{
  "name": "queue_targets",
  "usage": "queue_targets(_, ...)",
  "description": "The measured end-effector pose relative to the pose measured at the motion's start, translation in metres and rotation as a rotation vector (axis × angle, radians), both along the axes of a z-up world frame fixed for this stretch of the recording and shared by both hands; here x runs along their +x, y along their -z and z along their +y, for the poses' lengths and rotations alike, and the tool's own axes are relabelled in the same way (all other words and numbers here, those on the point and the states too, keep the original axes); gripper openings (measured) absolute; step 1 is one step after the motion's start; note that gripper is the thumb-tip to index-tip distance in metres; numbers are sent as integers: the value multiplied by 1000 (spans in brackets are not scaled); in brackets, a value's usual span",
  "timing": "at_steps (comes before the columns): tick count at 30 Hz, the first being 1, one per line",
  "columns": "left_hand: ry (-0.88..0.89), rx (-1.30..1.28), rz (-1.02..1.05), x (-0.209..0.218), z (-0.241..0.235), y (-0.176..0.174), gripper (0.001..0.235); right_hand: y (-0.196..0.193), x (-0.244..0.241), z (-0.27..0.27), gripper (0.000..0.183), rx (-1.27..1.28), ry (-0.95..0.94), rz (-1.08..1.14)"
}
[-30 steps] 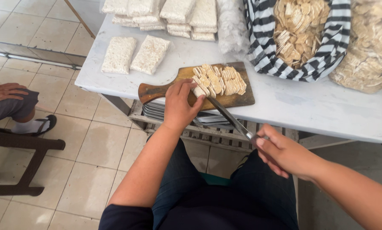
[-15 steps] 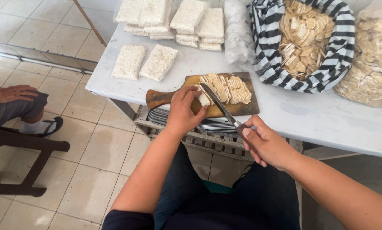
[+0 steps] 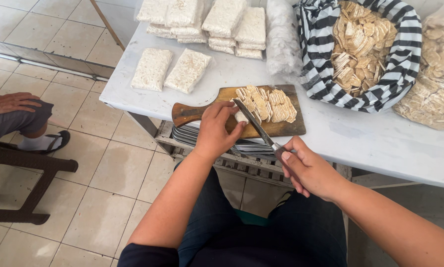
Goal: The person unwraps a rectangular block of white food and slices it into thin pieces on a wooden cutting board using a knife. The slices are placed into a striped cloth-lined basket on the table.
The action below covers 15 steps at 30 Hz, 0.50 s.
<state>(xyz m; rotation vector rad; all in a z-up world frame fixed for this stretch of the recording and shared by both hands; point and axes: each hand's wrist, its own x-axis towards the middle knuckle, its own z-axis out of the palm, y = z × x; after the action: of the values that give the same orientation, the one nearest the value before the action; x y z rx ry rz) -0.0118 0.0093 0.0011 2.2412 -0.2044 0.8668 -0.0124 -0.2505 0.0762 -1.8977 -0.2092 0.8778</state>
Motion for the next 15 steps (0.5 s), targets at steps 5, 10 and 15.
queue_targets(5,-2,-6,17,0,-1,1,37,1,11,20,17,-39,-62,-10)
queue_targets(10,-16,8,-8,1,-2,4,36,8,28,40,13,-72,-68,15)
queue_targets(15,-21,-20,-3,1,-3,4,35,1,5,-2,20,-156,-140,-17)
